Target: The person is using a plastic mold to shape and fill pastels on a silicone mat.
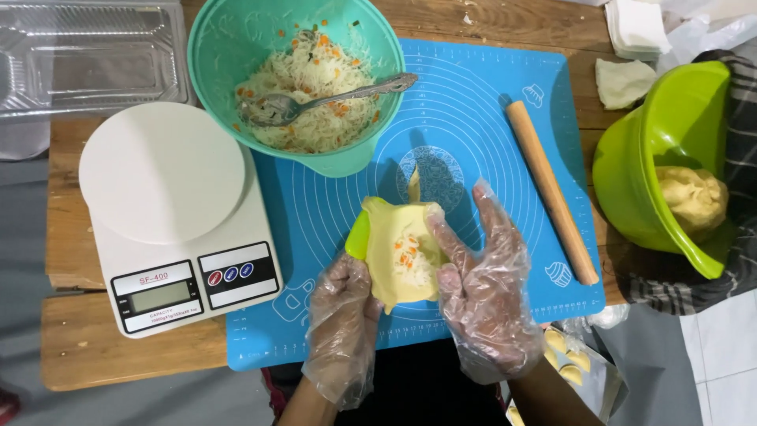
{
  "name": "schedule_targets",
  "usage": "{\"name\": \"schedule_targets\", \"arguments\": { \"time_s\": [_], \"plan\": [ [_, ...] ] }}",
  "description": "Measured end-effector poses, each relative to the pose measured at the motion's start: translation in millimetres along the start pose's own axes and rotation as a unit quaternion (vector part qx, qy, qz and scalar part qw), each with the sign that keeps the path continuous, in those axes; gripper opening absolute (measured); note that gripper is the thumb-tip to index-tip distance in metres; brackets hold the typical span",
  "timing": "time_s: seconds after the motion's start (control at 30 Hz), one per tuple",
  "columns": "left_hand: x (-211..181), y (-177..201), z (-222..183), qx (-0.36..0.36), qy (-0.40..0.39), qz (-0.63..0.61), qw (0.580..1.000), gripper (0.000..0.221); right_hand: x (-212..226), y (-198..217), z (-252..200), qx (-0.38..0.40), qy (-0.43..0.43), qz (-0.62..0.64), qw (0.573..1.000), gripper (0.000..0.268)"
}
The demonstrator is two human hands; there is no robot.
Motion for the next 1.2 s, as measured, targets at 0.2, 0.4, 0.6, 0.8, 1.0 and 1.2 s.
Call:
{"name": "schedule_targets", "arguments": {
  "time_s": [0.2,0.4,0.6,0.8,1.0,1.2],
  "plan": [
    [3.6,2.7,3.1,0.001,-0.004,0.019,1.0,0.038,15.9,10.8,19.7,0.036,0.178,-0.405,0.896,0.068],
    [1.4,-1.4,3.7,0.005,-0.012,0.036,0.999,0.035,27.4,9.5,23.4,0.066,0.185,-0.307,0.931,0.071],
    [1.6,3.2,5.3,0.001,-0.011,0.015,1.0,0.037,1.4,32.3,2.0,-0.038,0.015,-0.238,0.97,0.066],
    [-1.5,-7.4,1.6,0.008,-0.019,0.002,1.0,0.04,-25.2,28.8,-7.8,-0.056,-0.343,0.193,0.917,0.085],
    [-3.3,-12.1,-3.8,0.124,-0.14,0.091,0.978,0.045,-20.9,29.2,-17.2,-0.165,-0.587,0.173,0.774,0.046],
    [-3.4,-11.5,-3.1,0.249,-0.335,0.306,0.856,0.038,-19.0,40.6,-24.5,-0.082,-0.43,0.251,0.863,0.053]
  ]
}}
Point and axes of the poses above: each hand's wrist, its own z-axis towards the middle knuckle, its own y-axis out of the back of the hand, x = y × z, the point moved 3 cm from there along z, towards the middle knuckle, and after that the axes turned 7 degrees about -z, right-handed, at the moved point
